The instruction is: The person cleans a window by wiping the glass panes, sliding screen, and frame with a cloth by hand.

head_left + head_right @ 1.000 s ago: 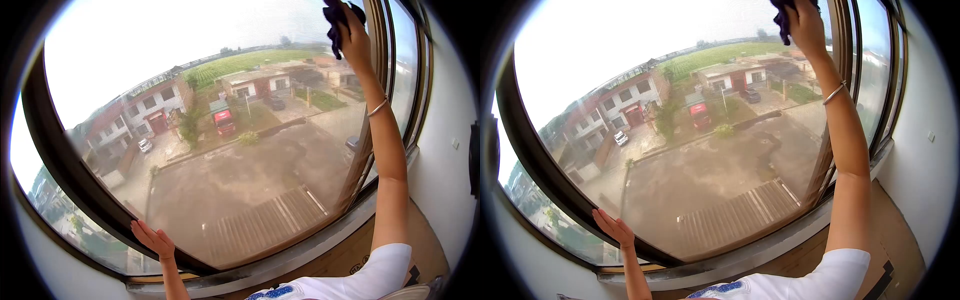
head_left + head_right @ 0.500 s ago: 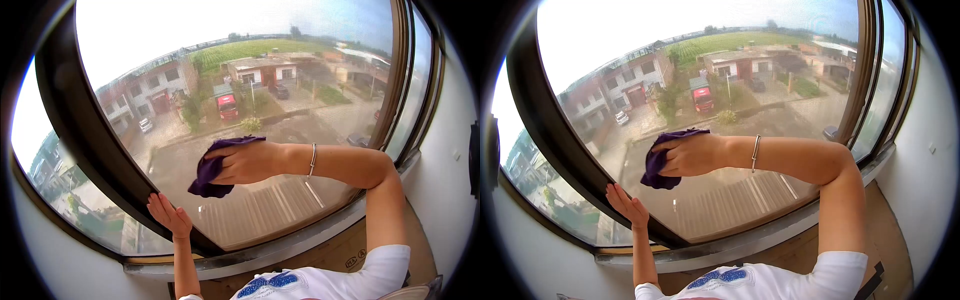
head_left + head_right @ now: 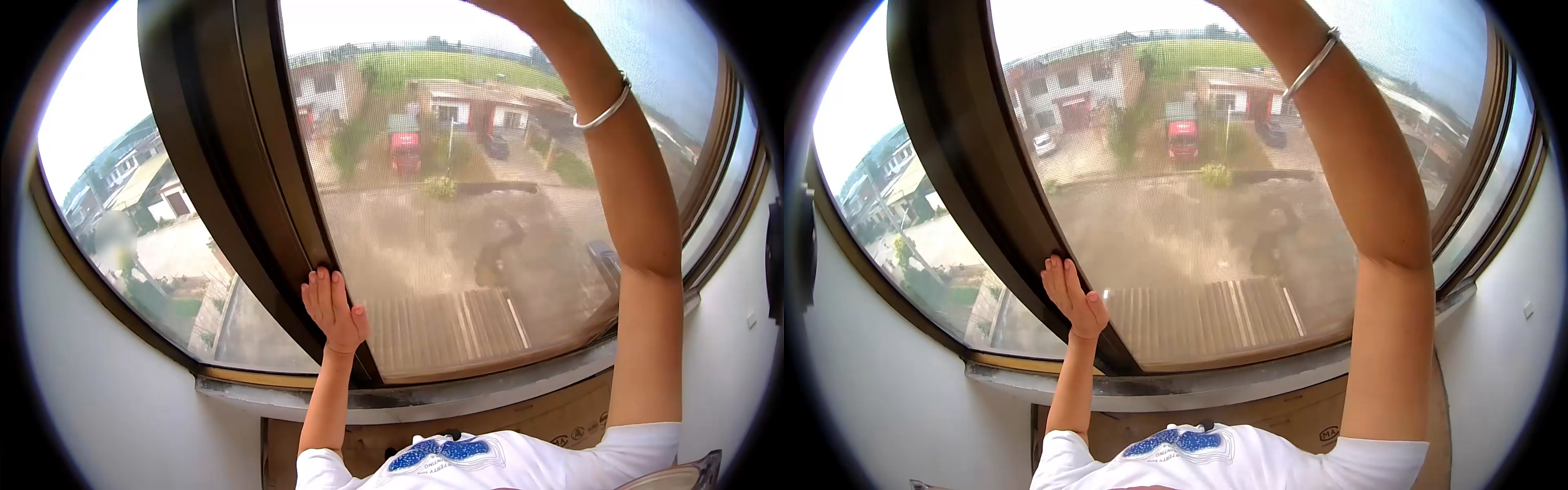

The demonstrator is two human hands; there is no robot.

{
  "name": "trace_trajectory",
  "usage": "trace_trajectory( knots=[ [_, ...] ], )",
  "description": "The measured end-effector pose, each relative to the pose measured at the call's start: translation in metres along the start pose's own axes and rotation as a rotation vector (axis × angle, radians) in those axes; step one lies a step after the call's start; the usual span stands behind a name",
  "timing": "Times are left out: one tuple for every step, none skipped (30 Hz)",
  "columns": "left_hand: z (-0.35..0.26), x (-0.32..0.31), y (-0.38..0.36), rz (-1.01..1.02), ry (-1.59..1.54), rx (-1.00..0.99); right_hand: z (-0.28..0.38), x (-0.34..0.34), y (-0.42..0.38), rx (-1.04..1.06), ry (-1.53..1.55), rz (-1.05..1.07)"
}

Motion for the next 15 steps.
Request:
trace_trajectory(
  knots=[
    [-0.002, 0.002, 0.002, 0.013, 0.002, 0.006, 0.037, -0.014, -0.019, -0.015, 0.03, 0.064],
    [-0.003, 0.006, 0.006, 0.005, -0.062, 0.068, 0.073, -0.028, -0.037, -0.033, 0.059, 0.128],
    [-0.003, 0.01, 0.007, -0.009, -0.125, 0.131, 0.107, -0.037, -0.061, -0.164, 0.075, 0.287],
    [-0.003, 0.014, 0.007, -0.037, -0.149, 0.139, 0.14, -0.036, -0.086, -0.195, 0.156, 0.319],
    [-0.003, 0.019, 0.006, -0.037, -0.146, 0.145, 0.172, -0.032, -0.111, -0.224, 0.238, 0.351],
    [-0.002, 0.026, 0.004, -0.057, -0.146, 0.138, 0.205, -0.028, -0.139, -0.199, 0.225, 0.521],
    [-0.002, 0.033, 0.003, -0.074, -0.147, 0.13, 0.238, -0.025, -0.173, -0.245, 0.362, 0.563],
    [-0.001, 0.039, 0.004, -0.074, -0.136, 0.138, 0.274, -0.022, -0.212, -0.278, 0.471, 0.621],
    [-0.001, 0.042, 0.006, -0.059, -0.133, 0.147, 0.309, -0.019, -0.251, -0.317, 0.578, 0.679],
    [0.0, 0.043, 0.011, -0.027, -0.157, 0.157, 0.342, -0.014, -0.284, -0.211, 0.558, 0.812],
    [0.001, 0.044, 0.015, 0.011, -0.184, 0.171, 0.373, -0.011, -0.327, -0.236, 0.652, 0.905],
    [0.0, 0.045, 0.021, 0.023, -0.238, 0.169, 0.39, -0.004, -0.354, -0.18, 0.648, 0.989],
    [0.001, 0.047, 0.025, 0.053, -0.244, 0.184, 0.389, 0.007, -0.353, -0.201, 0.673, 1.002],
    [0.001, 0.047, 0.027, 0.13, -0.26, 0.171, 0.382, 0.013, -0.355, -0.194, 0.643, 0.996],
    [0.001, 0.046, 0.026, 0.21, -0.281, 0.162, 0.371, 0.016, -0.349, -0.189, 0.615, 0.993]
  ],
)
Point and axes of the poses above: each hand's wrist, its own y-axis towards the middle knuckle, its own x-axis out of the back of the hand, z = x × y, the point moved 4 cm from there along y, towards the middle knuckle, and after that the axes turned 5 degrees about y, right-handed, at the moved point
